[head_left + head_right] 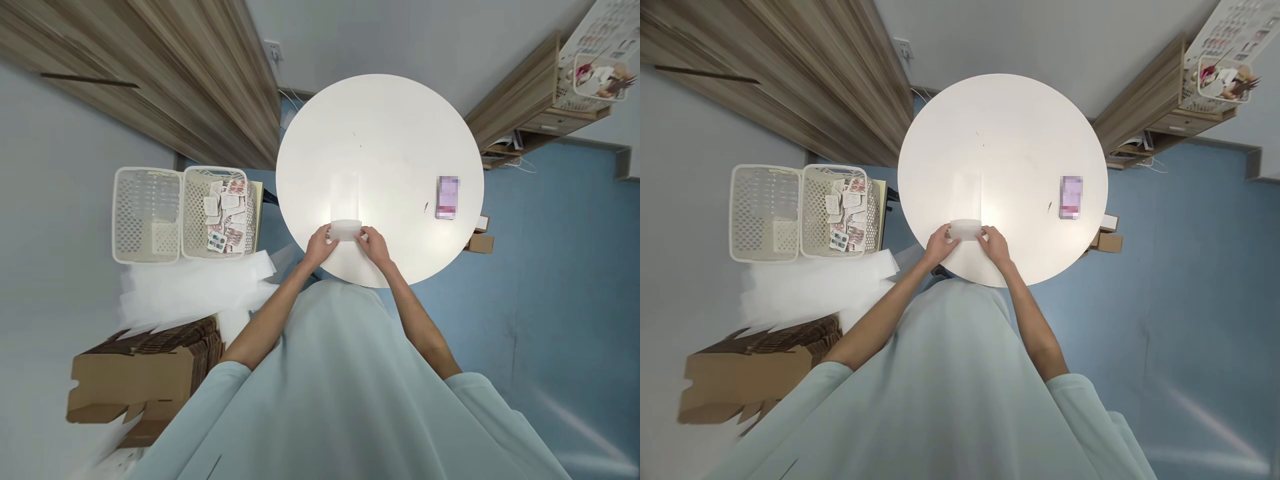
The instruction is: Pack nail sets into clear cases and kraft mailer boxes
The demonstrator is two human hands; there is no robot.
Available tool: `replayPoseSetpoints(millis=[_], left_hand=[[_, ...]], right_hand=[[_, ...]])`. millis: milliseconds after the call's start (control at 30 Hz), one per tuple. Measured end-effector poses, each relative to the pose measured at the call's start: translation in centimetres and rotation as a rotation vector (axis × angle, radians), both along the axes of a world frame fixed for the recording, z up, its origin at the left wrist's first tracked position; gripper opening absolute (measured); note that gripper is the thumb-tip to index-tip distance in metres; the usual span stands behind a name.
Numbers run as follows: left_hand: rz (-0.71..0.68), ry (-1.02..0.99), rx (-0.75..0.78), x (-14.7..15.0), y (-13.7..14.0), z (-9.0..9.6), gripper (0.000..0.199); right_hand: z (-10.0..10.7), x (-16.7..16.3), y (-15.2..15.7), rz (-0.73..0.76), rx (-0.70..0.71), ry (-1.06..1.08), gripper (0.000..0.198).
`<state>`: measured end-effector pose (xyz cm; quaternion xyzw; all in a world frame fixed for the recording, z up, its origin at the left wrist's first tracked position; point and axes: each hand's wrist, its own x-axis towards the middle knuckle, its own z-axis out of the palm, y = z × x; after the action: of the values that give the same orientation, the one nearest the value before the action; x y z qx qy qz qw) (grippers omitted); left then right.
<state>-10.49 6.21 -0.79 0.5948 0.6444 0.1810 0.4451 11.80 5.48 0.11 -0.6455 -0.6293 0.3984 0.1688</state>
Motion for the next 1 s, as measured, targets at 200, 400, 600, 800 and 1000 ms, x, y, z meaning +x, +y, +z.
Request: replayPoseSetpoints(millis=[200, 400, 600, 800, 1000], left_hand=[[0.116, 0.077, 0.026, 1.1, 0.9, -1.0, 0.054], [0.133, 0.137, 0.011, 1.6, 1.5, -1.3, 0.059], [-0.03, 0.276, 0.195, 1.7, 1.8, 0.0, 0.064], [-0.38, 0.179, 0.296, 2.0, 3.0, 1.1, 0.055], [-0.468, 0.099, 0.198, 1.5, 3.4, 0.3, 0.055]], right_hand=[[-1.3, -0.5, 1.5, -0.079, -0.07, -0.042, 0.023], [-1.8, -1.0, 2.1, -0.178, -0.134, -0.083, 0.019], [-1.0, -1.6, 1.8, -0.151, -0.054, -0.16, 0.021], [-0.5, -1.1, 2.2, 0.165, 0.188, -0.125, 0.037], [-1.3, -0.5, 2.5, 0.317, 0.136, -0.166, 0.053]])
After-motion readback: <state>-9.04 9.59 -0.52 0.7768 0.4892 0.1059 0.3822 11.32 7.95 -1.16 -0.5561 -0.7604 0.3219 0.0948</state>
